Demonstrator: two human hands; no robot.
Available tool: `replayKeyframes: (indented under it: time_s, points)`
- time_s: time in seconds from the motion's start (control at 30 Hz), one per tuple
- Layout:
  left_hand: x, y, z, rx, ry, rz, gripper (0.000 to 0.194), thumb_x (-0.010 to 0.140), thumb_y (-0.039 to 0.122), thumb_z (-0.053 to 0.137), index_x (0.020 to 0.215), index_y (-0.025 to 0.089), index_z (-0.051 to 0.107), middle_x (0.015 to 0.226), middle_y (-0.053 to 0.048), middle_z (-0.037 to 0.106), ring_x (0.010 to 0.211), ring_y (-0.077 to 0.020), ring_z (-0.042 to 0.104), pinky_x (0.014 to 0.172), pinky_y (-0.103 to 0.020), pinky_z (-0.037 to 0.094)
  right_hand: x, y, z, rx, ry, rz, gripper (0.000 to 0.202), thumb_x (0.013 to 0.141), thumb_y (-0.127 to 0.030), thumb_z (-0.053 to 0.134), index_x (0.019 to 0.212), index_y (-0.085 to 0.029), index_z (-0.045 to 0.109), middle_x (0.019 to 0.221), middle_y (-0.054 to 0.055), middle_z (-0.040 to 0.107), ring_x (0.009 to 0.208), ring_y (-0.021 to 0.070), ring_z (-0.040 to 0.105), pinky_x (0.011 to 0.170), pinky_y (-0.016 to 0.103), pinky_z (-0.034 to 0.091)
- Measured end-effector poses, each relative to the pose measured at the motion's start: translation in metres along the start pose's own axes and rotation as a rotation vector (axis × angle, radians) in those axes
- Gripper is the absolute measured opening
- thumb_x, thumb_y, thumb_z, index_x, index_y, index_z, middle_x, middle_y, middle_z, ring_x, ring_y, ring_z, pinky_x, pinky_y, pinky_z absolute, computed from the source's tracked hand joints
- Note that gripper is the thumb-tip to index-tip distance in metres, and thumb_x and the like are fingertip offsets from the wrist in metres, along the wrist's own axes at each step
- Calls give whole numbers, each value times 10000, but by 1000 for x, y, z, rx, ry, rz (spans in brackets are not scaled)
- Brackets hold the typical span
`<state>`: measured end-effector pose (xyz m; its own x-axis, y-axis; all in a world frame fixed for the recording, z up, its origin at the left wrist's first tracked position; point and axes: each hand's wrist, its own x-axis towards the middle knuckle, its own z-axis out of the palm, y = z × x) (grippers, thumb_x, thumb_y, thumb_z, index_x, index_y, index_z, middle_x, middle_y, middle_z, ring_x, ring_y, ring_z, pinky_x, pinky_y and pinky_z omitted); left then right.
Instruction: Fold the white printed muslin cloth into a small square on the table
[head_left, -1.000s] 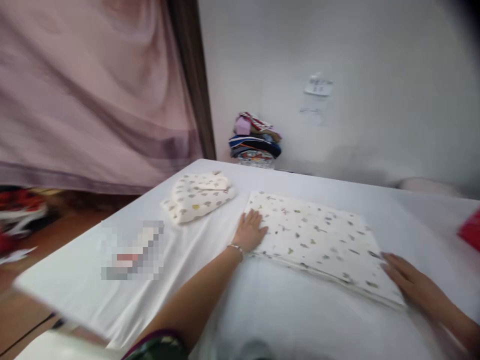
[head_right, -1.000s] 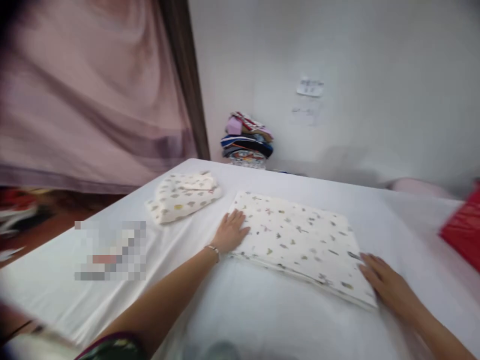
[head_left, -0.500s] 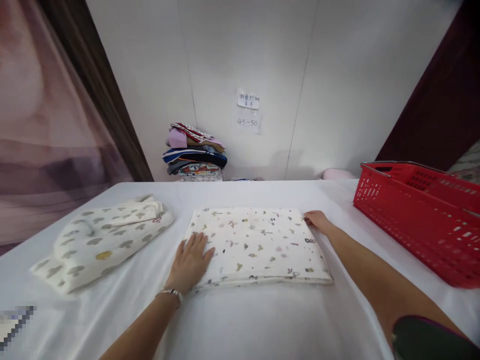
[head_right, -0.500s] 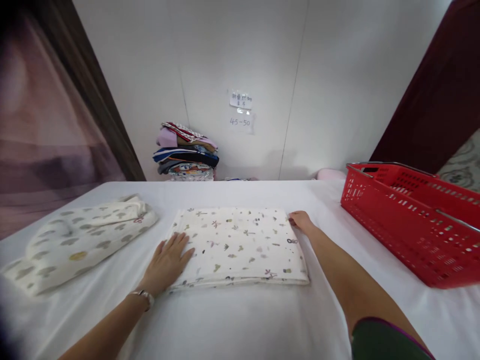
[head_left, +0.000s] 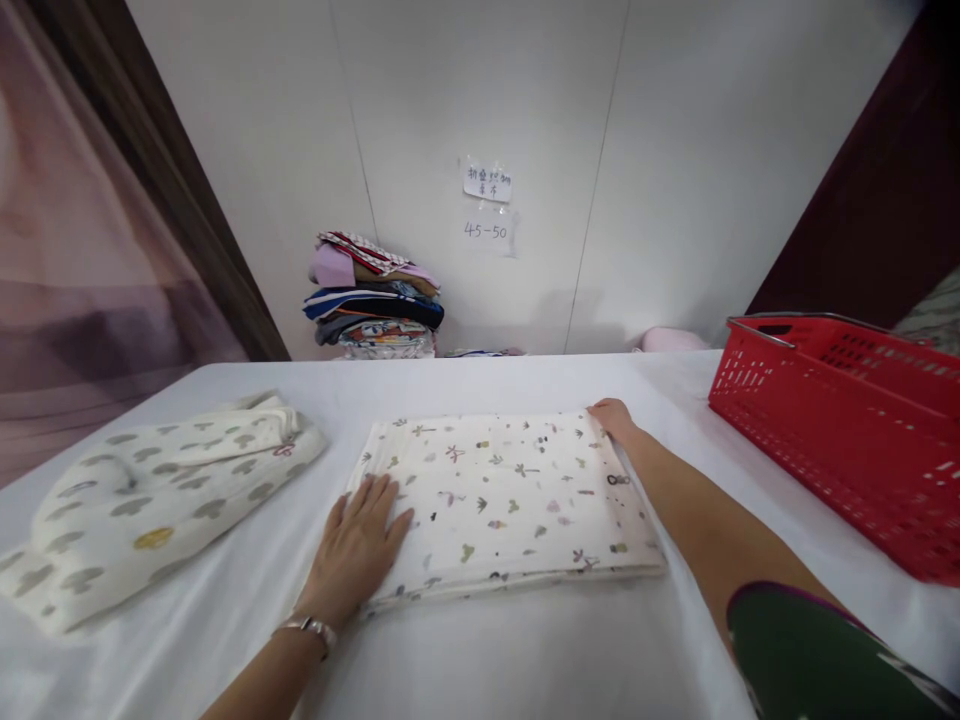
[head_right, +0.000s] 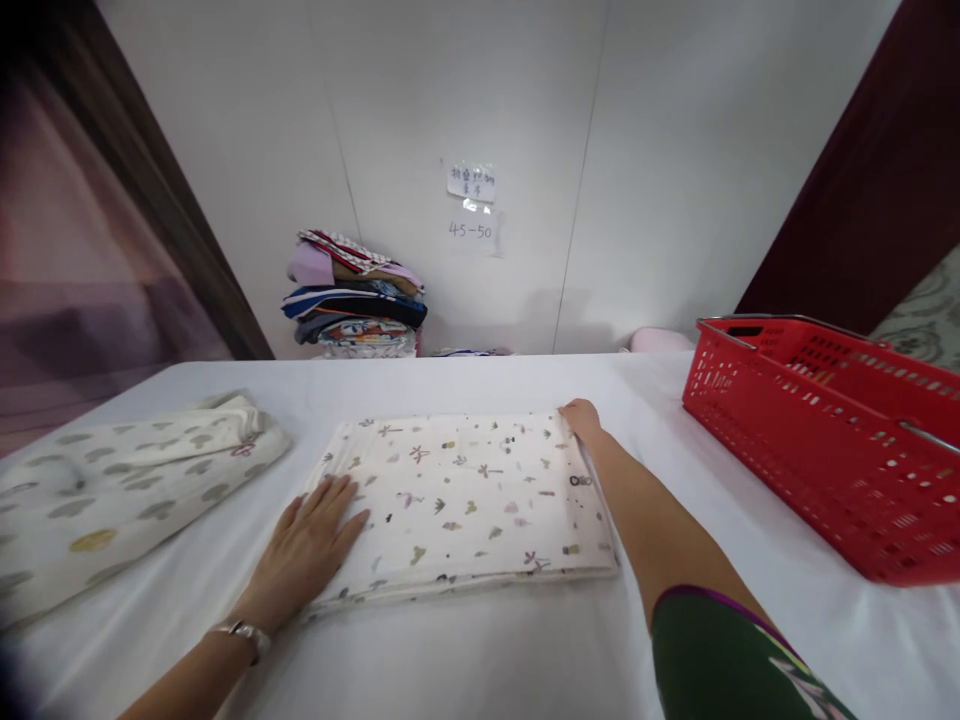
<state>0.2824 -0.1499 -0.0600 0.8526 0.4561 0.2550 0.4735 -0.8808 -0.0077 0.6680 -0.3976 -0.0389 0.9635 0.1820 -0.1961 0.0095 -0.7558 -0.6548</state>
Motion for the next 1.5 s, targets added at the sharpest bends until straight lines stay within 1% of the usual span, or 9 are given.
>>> replayKeyframes:
  time_s: [0.17, 0.33, 0.47, 0.67, 0.77, 0.9, 1.03, 1.3, 1.5]
  points:
    - [-2, -2, 3, -6, 15, 19, 531, 870, 443, 314, 1314, 174, 428, 1399, -72, 396, 1337, -242, 251, 1089, -450, 177, 0, 3, 1, -16, 44, -70, 194, 822, -312, 580, 873, -129, 621, 923, 58, 638, 856, 159, 591, 777, 313, 456]
    - [-1, 1, -1, 12, 20, 33, 532, 872, 427, 313, 1308, 144, 427, 1390, -94, 406, 1327, -253, 267, 1085, -450, 187, -21, 11, -12, 108, -54, -80, 241, 799, -324, 566, 884, -114, 648, 816, 82, 666, 743, 160, 600, 616, 220, 438]
    - [1, 3, -3, 16, -6, 31, 538, 874, 440, 291, 1302, 141, 425, 1390, -93, 407, 1324, -253, 269, 1080, -446, 192, -60, 34, -24, 215, -182, -7, 269, 811, -332, 542, 945, -118, 635, 747, 66, 664, 593, 119, 573, 523, 202, 431]
    - [4, 5, -8, -29, -21, 37, 557, 866, 445, 281, 1293, 120, 429, 1385, -110, 408, 1328, -264, 249, 1069, -468, 195, -141, 77, -45, 317, -330, 28, 268, 817, -362, 519, 962, -161, 620, 730, 46, 656, 567, 121, 577, 496, 220, 454]
    - [4, 6, -11, -40, -51, 15, 569, 867, 458, 267, 1297, 121, 427, 1388, -102, 406, 1326, -261, 249, 1069, -468, 196, -173, 93, -52, 299, -329, 20, 256, 804, -371, 525, 941, -172, 606, 675, 25, 636, 568, 124, 576, 484, 217, 453]
    - [5, 8, -13, -25, -76, 9, 576, 869, 469, 256, 1305, 128, 419, 1406, -97, 379, 1319, -263, 258, 1064, -474, 202, -198, 106, -57, 229, -242, -13, 193, 780, -354, 542, 786, -165, 581, 560, -10, 563, 491, 94, 507, 415, 178, 376]
    - [6, 7, -12, -29, -88, 1, 587, 871, 467, 246, 1314, 119, 411, 1411, -104, 371, 1319, -265, 256, 1063, -479, 196, -211, 112, -58, 221, -200, -27, 240, 785, -389, 524, 680, -174, 520, 475, -43, 469, 431, 68, 422, 398, 169, 325]
    - [7, 7, -10, -64, -100, -27, 588, 865, 472, 256, 1318, 132, 411, 1418, -97, 360, 1328, -254, 238, 1065, -469, 192, -212, 105, -53, 172, -304, -40, 345, 684, -462, 634, 576, -163, 499, 468, -33, 486, 394, 59, 378, 382, 193, 254]
    - [7, 5, -8, -70, -97, -25, 586, 862, 478, 261, 1308, 136, 426, 1416, -91, 366, 1330, -248, 238, 1069, -460, 186, -201, 95, -54, 197, -188, -70, 239, 693, -372, 602, 613, -162, 521, 421, -71, 377, 409, 54, 309, 417, 199, 220]
